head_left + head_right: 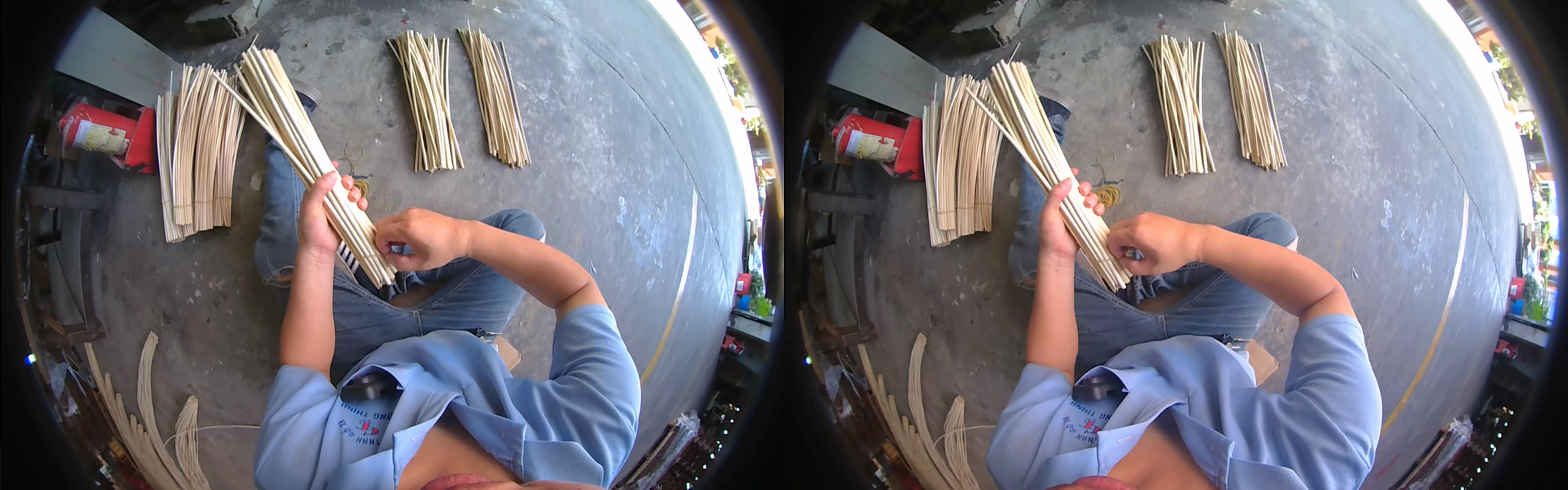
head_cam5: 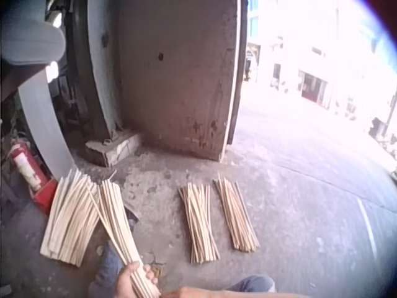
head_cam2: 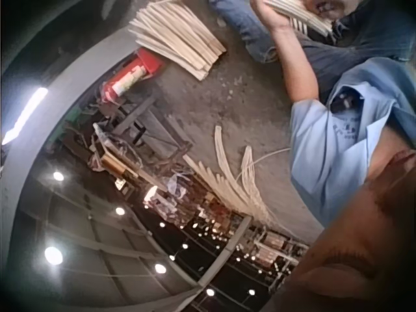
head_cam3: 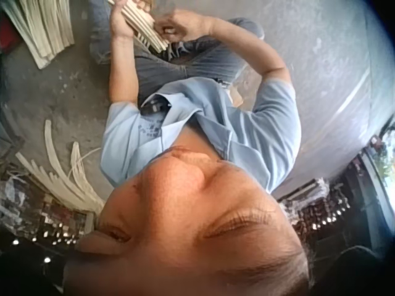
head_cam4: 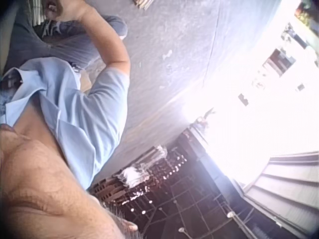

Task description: The person sits on the floor and gathers thin wooden sticks into bundles. They align the sticks by hand, separate them into smaller groups, and place the finished bundles on the floor.

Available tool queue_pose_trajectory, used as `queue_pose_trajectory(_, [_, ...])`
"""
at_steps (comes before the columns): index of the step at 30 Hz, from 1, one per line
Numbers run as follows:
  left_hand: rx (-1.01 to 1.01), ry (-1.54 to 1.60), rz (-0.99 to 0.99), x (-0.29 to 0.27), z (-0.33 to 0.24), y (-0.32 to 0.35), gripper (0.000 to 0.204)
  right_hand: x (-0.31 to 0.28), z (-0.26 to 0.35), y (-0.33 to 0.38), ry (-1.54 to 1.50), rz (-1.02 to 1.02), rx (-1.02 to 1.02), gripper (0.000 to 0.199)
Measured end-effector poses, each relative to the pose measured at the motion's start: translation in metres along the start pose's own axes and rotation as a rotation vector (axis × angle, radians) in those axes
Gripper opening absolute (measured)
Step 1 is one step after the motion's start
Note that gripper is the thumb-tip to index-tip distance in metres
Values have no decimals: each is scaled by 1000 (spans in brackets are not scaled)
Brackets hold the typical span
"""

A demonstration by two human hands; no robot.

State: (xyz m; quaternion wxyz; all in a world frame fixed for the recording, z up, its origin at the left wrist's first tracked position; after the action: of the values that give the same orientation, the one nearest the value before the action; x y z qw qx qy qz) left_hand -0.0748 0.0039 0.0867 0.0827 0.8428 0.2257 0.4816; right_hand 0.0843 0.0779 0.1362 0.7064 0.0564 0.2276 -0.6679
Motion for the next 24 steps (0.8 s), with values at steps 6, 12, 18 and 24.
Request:
queue_pose_trajectory(6, [-34, 48, -105, -8, -2, -17, 33, -7, -5, 3, -141, 65, 21, 10])
queue_pose_trajectory(12, [-32, 44, -194, -13, -13, -31, 27, -8, -6, 8, -89, -29, 19, 12])
queue_pose_trajectory(18, [-17, 6, -229, -15, -17, -37, 22, -8, -11, 8, -91, -117, 92, 12])
queue_pose_trajectory(24, [10, -22, -252, -14, -16, -39, 24, -9, -13, 9, -96, -69, 174, 14])
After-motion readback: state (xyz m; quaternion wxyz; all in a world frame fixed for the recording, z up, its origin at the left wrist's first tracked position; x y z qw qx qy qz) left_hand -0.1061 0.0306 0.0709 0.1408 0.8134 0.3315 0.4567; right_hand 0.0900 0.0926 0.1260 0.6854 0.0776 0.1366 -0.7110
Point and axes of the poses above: each hand's wrist, its own y-axis away from the middle knuckle, its own x-axis out of the palm, z = x × y, the point moved 4 cm from there along -y, towards the middle knuckle, and after that the axes turned 4 degrees about -x, right-handed, at the moved point
